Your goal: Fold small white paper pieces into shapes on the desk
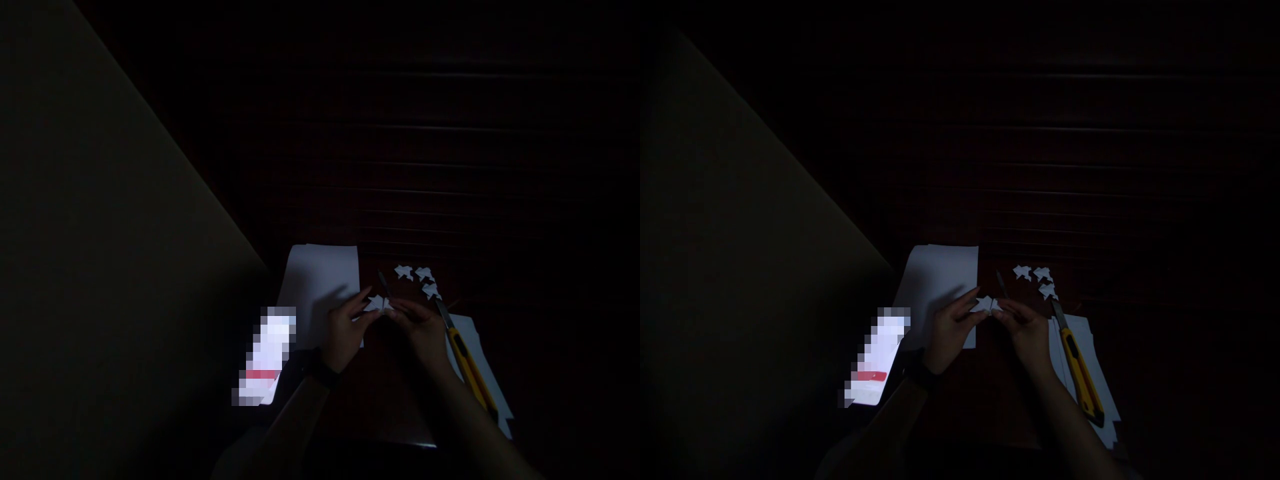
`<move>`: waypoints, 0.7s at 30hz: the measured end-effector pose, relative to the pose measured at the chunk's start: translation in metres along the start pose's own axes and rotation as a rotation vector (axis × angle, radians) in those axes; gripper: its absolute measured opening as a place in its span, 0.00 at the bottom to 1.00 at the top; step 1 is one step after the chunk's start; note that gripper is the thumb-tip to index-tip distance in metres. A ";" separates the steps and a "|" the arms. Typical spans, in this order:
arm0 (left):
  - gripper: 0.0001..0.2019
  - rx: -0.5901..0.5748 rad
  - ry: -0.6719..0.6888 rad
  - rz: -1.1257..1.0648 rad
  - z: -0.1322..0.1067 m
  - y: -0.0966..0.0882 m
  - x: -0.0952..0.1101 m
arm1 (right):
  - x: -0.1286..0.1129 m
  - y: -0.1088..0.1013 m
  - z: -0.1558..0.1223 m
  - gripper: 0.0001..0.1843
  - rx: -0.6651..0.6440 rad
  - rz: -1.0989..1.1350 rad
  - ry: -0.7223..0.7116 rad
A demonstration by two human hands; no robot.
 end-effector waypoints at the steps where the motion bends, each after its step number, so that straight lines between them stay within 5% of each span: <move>1: 0.26 -0.009 -0.033 -0.047 0.000 0.001 0.000 | -0.002 -0.001 -0.001 0.15 0.016 -0.018 -0.013; 14: 0.24 -0.147 -0.285 -0.255 0.000 0.001 -0.006 | 0.006 0.000 0.000 0.17 -0.039 0.051 0.011; 21: 0.20 -0.106 -0.270 -0.218 0.001 -0.003 -0.011 | -0.001 -0.001 0.000 0.17 -0.116 -0.016 -0.023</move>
Point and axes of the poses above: each hand's wrist, its own z-axis towards the middle knuckle, its own y-axis out of the palm, x = y × z, the point moved 6 cm from there along z, towards the middle knuckle, and after that the axes turned 14 degrees about -z, right-handed, at the moved point
